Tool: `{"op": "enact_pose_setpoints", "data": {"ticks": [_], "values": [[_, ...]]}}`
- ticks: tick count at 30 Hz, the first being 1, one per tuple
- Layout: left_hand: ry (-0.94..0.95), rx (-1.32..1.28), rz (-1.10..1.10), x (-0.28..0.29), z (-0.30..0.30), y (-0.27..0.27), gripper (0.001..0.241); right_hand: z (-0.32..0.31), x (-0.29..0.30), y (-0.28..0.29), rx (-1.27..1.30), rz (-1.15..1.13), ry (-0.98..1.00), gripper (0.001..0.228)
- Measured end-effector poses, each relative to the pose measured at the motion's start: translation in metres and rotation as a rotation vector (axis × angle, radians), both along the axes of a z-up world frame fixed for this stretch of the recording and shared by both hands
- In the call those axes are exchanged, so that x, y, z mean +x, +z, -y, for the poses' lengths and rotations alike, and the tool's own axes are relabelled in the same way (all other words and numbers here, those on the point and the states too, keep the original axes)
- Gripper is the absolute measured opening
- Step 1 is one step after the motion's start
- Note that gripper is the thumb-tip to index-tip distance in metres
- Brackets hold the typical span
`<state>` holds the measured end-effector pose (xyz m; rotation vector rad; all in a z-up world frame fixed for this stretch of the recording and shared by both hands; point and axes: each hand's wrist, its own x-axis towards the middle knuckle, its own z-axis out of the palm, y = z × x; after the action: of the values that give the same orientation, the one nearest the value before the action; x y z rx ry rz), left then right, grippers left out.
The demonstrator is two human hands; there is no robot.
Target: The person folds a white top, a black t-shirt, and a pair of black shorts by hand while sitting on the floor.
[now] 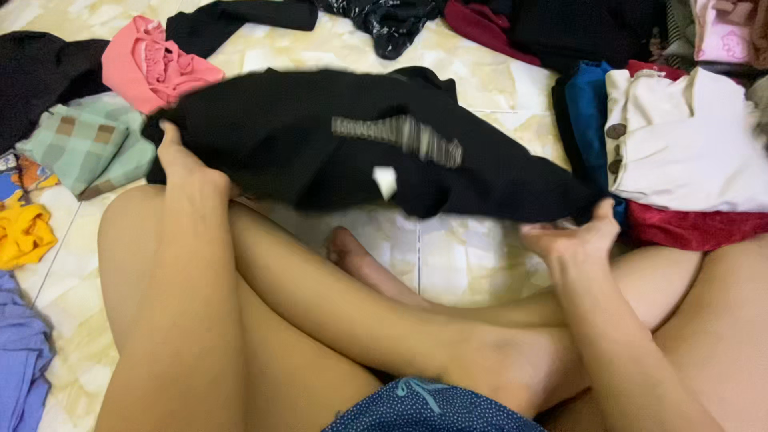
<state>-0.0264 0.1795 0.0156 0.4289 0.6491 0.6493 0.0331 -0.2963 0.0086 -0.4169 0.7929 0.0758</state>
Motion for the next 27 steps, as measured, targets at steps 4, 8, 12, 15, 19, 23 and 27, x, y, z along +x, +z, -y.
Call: {"op": "enact_pose_setpoints", "data": {"ticks": [4, 8, 12, 15, 19, 23, 27], "values": [[-0.258, 0.135, -0.713, -0.001, 0.025, 0.039, 0.014, 0.013, 0.053, -0.064, -0.130, -0.067, 0.534, 0.018], [-0.193, 0.267, -0.700, 0.041, -0.006, 0.031, 0.005, -0.001, 0.115, -0.025, -0.326, -0.149, 0.579, 0.018], [0.116, 0.311, -0.176, 0.067, -0.002, 0.084, 0.042, -0.011, 0.160, 0.041, -0.240, 0.267, 0.666, 0.015], [0.158, 0.278, 0.030, 0.058, -0.015, 0.103, 0.048, 0.012, 0.168, 0.064, -0.217, 0.478, 0.608, 0.024], [0.133, 0.410, -0.271, 0.037, -0.049, 0.063, 0.057, 0.043, 0.168, 0.036, -0.333, 0.432, 0.554, 0.019], [0.021, 0.633, -0.520, 0.013, -0.064, -0.008, 0.041, 0.045, 0.143, -0.026, -0.658, 0.177, 0.514, 0.014], [-0.231, 0.880, -1.355, 0.004, -0.064, -0.028, 0.057, 0.036, 0.098, -0.066, -1.492, -0.009, 0.541, 0.037]]}}
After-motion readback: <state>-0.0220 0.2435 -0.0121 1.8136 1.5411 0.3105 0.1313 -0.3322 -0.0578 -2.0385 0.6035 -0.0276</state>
